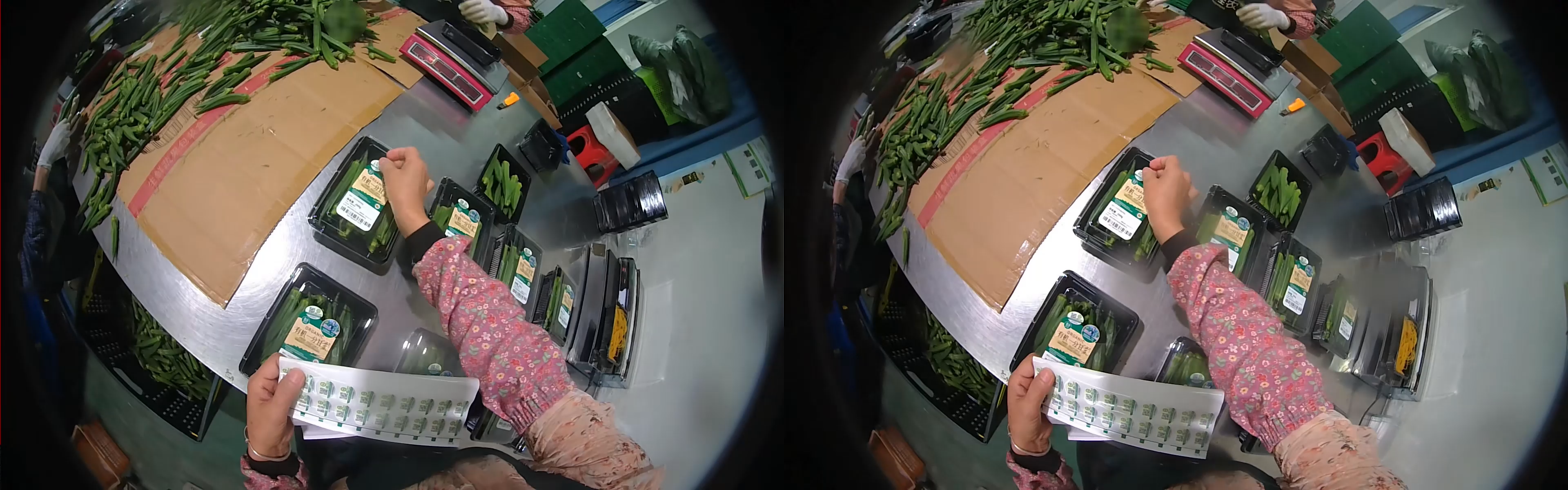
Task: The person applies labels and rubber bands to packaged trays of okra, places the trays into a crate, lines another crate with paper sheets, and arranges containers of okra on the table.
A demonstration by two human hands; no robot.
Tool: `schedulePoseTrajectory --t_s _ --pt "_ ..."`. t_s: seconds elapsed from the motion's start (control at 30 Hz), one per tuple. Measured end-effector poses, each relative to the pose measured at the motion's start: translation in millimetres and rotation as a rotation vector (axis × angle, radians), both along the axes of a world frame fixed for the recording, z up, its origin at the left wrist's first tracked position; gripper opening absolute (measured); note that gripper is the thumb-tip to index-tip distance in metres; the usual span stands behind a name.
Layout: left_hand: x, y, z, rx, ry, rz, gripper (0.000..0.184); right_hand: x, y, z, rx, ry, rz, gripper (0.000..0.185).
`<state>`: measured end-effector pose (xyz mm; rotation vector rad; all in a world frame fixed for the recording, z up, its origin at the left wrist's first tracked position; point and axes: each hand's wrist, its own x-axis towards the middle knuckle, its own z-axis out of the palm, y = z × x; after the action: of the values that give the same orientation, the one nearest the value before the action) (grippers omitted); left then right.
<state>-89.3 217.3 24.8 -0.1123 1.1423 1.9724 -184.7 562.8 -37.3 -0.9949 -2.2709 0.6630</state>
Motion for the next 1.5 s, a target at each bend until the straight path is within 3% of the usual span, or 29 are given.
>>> schedulePoseTrajectory --t_s 0.17,0.33,0.4,0.43,0.5,0.57,0.63,0.67,0.77,0.83,0.87,0.9,0.97,1.0,1.03,1.07,1.1,1.17,1.23,1.27,1.3,1.37,1.5 --pt "3.3 3.1 -0.9 0.023 0.010 0.001 0.024 4.1 -2.1 -10.9 0.403 -0.133 0.062 0.018" --pt "11.2 0.5 14.6 0.020 0.043 -0.012 0.026 49.7 26.3 6.9 0.214 0.001 0.381 0.020" --pt "15.9 -4.1 17.3 0.012 0.069 0.007 0.026 94.9 25.7 31.4 -0.217 0.063 0.612 0.017" --pt "17.8 -5.4 19.5 0.012 0.082 0.013 0.025 123.3 16.0 50.9 -0.552 0.042 0.610 0.018" --pt "21.7 -7.2 24.2 0.010 0.111 0.000 0.025 183.0 -3.7 94.1 -0.867 -0.075 0.647 0.026" --pt "35.6 -7.1 41.5 -0.038 0.184 0.026 0.027 241.9 -24.2 124.7 -0.899 -0.072 0.772 0.031" --pt "44.0 -2.4 45.9 -0.032 0.245 -0.082 0.027 298.8 -41.5 142.2 -1.090 -0.009 0.925 0.038" --pt "49.6 1.9 43.0 -0.060 0.295 -0.136 0.027 323.5 -47.7 147.6 -1.043 -0.041 0.932 0.043" --pt "82.9 27.8 69.4 0.030 0.391 -0.243 0.022 385.6 -71.7 179.8 -0.892 -0.103 0.716 0.033" --pt "100.0 37.4 66.6 -0.029 0.451 -0.380 0.019 423.8 -80.6 177.0 -0.788 -0.014 0.572 0.027" --pt "119.8 49.8 81.2 0.032 0.509 -0.333 0.017 442.9 -82.8 172.4 -0.736 0.025 0.496 0.024" --pt "120.1 46.4 73.7 -0.041 0.594 -0.470 0.014 463.5 -83.8 163.5 -0.768 0.127 0.415 0.023" --pt "150.6 61.4 100.4 0.009 0.535 -0.409 0.014 500.7 -86.9 146.0 -0.844 0.319 0.249 0.019" --pt "161.8 70.7 103.0 0.051 0.644 -0.335 0.015 516.5 -89.2 147.7 -0.832 0.369 0.142 0.015" --pt "173.6 80.5 106.1 0.094 0.747 -0.257 0.016 533.7 -88.6 143.1 -0.824 0.459 0.067 0.013" --pt "188.5 90.6 114.2 0.136 0.673 -0.089 0.017 553.1 -85.0 137.4 -0.814 0.543 -0.006 0.012" --pt "188.2 96.2 107.7 0.081 0.924 -0.089 0.023 571.7 -82.8 132.3 -0.803 0.626 -0.079 0.010" --pt "204.5 110.2 130.2 0.172 1.017 -0.150 0.019 603.4 -78.0 129.3 -0.789 0.813 -0.165 0.009" --pt "218.3 123.6 155.1 0.454 0.882 -0.411 0.021 629.2 -73.7 127.9 -0.777 0.961 -0.234 0.009" --pt "232.2 134.3 177.8 0.602 0.851 -0.533 0.036 640.0 -69.8 128.2 -0.769 1.017 -0.256 0.010" --pt "245.3 141.9 199.7 0.755 0.746 -0.670 0.037 648.7 -66.4 128.7 -0.762 1.071 -0.279 0.011" --pt "282.3 163.4 246.5 1.146 0.641 -0.817 0.033 661.3 -62.4 136.4 -0.738 1.090 -0.285 0.013" --pt "366.1 178.7 270.3 1.508 0.254 -1.006 0.024 680.6 -52.3 129.9 -0.666 1.138 -0.358 0.012"
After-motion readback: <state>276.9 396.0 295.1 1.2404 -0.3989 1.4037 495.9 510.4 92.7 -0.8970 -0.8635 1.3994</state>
